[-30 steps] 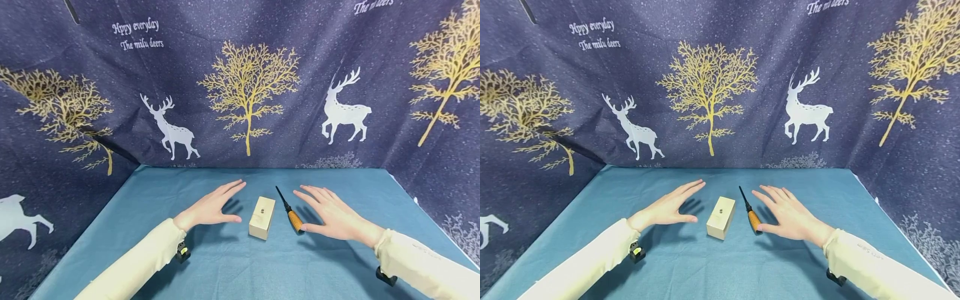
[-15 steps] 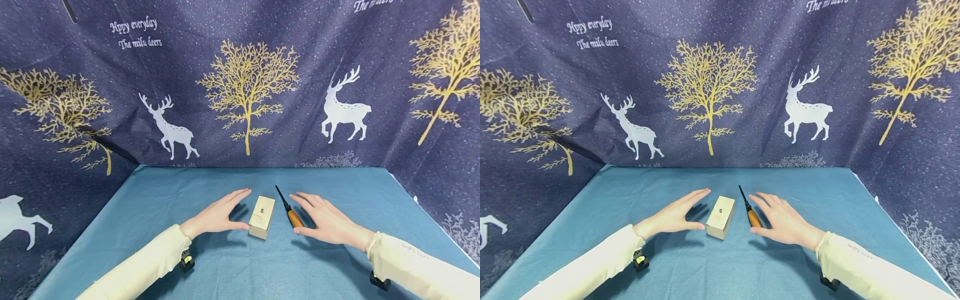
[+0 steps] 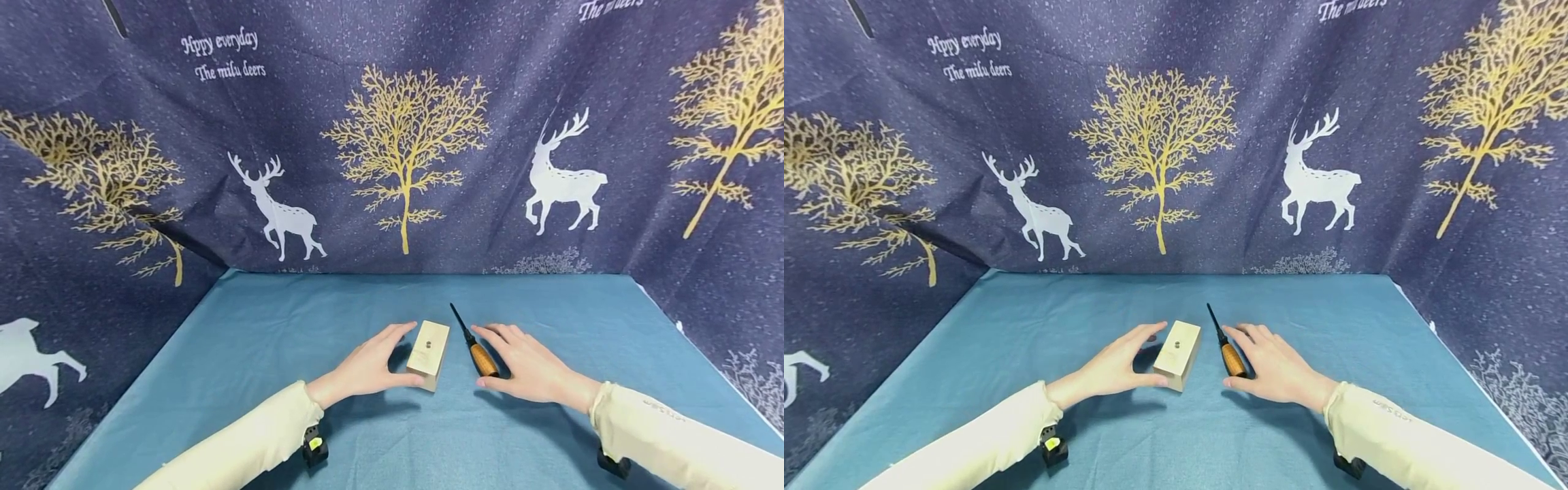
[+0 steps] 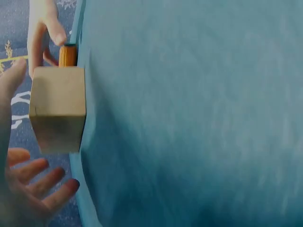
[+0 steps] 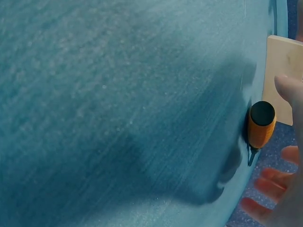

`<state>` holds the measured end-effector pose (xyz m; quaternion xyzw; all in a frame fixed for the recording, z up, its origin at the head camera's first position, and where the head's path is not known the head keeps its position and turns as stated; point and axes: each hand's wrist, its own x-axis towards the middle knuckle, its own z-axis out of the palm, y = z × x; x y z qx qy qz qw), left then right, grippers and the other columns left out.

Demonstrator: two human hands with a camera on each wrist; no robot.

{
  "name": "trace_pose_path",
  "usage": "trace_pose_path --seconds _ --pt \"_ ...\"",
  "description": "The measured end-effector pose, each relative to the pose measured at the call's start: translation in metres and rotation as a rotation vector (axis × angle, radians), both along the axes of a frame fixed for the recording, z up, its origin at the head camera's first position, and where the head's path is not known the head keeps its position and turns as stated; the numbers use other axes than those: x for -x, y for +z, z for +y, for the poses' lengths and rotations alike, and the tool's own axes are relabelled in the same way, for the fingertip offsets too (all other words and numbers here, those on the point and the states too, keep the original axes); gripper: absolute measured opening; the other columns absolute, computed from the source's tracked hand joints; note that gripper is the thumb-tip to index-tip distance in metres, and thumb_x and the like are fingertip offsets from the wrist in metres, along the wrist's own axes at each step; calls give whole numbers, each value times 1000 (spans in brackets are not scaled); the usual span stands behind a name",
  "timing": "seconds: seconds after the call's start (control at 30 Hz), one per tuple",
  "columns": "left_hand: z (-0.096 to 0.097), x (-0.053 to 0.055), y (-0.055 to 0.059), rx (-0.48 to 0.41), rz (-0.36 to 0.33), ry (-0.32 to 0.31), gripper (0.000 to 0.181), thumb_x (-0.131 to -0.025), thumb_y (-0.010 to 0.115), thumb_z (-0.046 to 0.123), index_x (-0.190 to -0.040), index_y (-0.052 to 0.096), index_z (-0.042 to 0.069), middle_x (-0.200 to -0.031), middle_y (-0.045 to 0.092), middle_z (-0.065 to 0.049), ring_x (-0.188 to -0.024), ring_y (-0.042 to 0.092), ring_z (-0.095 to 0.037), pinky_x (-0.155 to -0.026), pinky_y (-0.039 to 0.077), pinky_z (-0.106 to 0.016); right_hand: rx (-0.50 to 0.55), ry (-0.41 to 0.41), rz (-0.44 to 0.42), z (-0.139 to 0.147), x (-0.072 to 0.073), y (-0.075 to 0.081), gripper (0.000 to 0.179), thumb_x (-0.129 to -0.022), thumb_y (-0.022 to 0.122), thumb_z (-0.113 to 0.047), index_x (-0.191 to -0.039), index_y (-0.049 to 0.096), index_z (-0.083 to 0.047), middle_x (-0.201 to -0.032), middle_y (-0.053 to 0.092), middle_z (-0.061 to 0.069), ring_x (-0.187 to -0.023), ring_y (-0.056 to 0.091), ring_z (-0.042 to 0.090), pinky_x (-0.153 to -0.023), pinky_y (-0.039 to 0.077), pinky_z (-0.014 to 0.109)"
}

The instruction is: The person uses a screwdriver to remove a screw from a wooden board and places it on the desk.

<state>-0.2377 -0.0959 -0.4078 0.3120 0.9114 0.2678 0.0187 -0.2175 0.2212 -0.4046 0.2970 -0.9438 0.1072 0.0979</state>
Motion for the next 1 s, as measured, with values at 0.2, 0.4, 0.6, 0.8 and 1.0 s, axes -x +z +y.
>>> trace_pose_path --seconds 0.2,0.4,0.6,0.8,1.0 --pt "11 -8 -1 -32 -32 39 99 -77 73 66 -155 32 21 -141 53 -2 -125 57 -20 -90 55 -42 -13 -13 -19 -1 0 -2 87 -82 70 -63 -150 43 -16 -133 57 5 -110 57 22 -81 50 42" --pt "21 -13 -3 -39 -37 105 98 -74 74 68 -152 36 23 -130 56 -1 -113 60 -17 -83 54 -37 -31 -35 -26 -2 0 -4 84 -82 70 -63 -147 46 -15 -123 60 3 -102 56 17 -75 46 36" --pt "29 -14 -6 -63 -24 157 94 -75 76 64 -148 41 17 -121 56 -3 -99 60 -16 -74 50 -31 -54 -64 -26 -3 1 -4 78 -80 73 -59 -140 54 -12 -114 60 2 -95 53 15 -70 41 31" --pt "32 -14 -8 -110 -34 186 80 -78 77 58 -139 48 13 -117 57 -2 -100 59 -15 -74 49 -27 -64 -68 -41 -3 2 -5 71 -81 74 -55 -134 59 -11 -112 60 2 -91 51 14 -68 38 29" --pt "31 -13 -8 -138 -29 180 73 -78 78 55 -132 51 13 -114 60 -1 -99 61 -15 -73 50 -26 -66 -64 -45 -2 4 -7 69 -81 75 -54 -133 60 -12 -111 61 2 -90 51 13 -68 38 29"
